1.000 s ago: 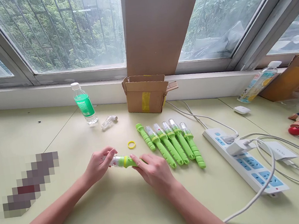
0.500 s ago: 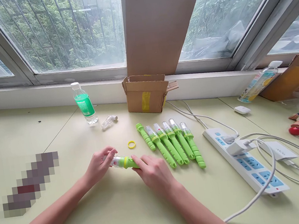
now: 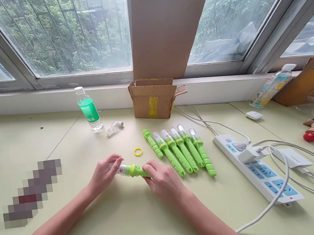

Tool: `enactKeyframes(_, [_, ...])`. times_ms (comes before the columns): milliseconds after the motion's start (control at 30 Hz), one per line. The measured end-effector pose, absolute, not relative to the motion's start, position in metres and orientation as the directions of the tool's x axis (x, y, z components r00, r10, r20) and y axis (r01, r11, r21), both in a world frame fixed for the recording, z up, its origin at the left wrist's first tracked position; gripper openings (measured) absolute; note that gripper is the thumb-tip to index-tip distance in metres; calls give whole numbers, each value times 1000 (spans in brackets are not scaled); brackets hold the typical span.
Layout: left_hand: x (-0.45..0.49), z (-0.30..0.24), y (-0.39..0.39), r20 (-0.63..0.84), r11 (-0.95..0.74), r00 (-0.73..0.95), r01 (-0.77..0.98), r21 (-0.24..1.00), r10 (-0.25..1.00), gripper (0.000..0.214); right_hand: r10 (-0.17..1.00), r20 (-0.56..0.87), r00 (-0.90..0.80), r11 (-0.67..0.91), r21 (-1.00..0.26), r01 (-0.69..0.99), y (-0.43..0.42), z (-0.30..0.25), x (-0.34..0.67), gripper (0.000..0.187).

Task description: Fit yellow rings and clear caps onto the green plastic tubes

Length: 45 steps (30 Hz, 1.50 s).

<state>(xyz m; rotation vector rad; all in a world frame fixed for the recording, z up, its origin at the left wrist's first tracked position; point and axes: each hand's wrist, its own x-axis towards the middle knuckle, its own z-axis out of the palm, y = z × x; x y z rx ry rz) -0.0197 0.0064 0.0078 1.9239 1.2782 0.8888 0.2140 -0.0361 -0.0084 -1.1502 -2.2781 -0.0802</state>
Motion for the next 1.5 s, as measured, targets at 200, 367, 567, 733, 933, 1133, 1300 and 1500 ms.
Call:
enactKeyframes(200, [-20, 11, 5, 200, -317, 283, 466, 826, 938, 31, 684, 559, -469, 646, -166, 745, -35, -5, 214, 15])
enactKeyframes(367, [-20, 14, 5, 210, -311, 262, 443, 841, 942, 29, 686, 538, -490, 649, -146, 747, -34, -6, 213, 22])
enactKeyframes(567, [-20, 12, 7, 170, -260, 254, 384, 886, 952, 31, 748, 475, -463, 608, -210, 766, -36, -8, 214, 26])
enactKeyframes(733, [-21, 12, 8, 130, -202, 247, 293, 935, 960, 34, 759, 481, -439, 598, -249, 762, -35, -8, 214, 12])
enactKeyframes(933, [-19, 14, 9, 87, -135, 256, 174, 975, 963, 37, 752, 494, -437, 594, -219, 774, -34, -10, 214, 20])
enactKeyframes(1133, [-17, 14, 7, 56, -98, 266, 146, 984, 962, 37, 791, 457, -406, 564, -289, 774, -34, -10, 215, 24])
enactKeyframes(1300, [-17, 16, 7, 60, -101, 271, 140, 985, 961, 37, 780, 482, -400, 562, -257, 786, -34, -8, 215, 11])
enactKeyframes(1500, [-17, 15, 8, 76, -116, 267, 135, 984, 961, 36, 757, 510, -407, 576, -229, 784, -33, -7, 214, 17])
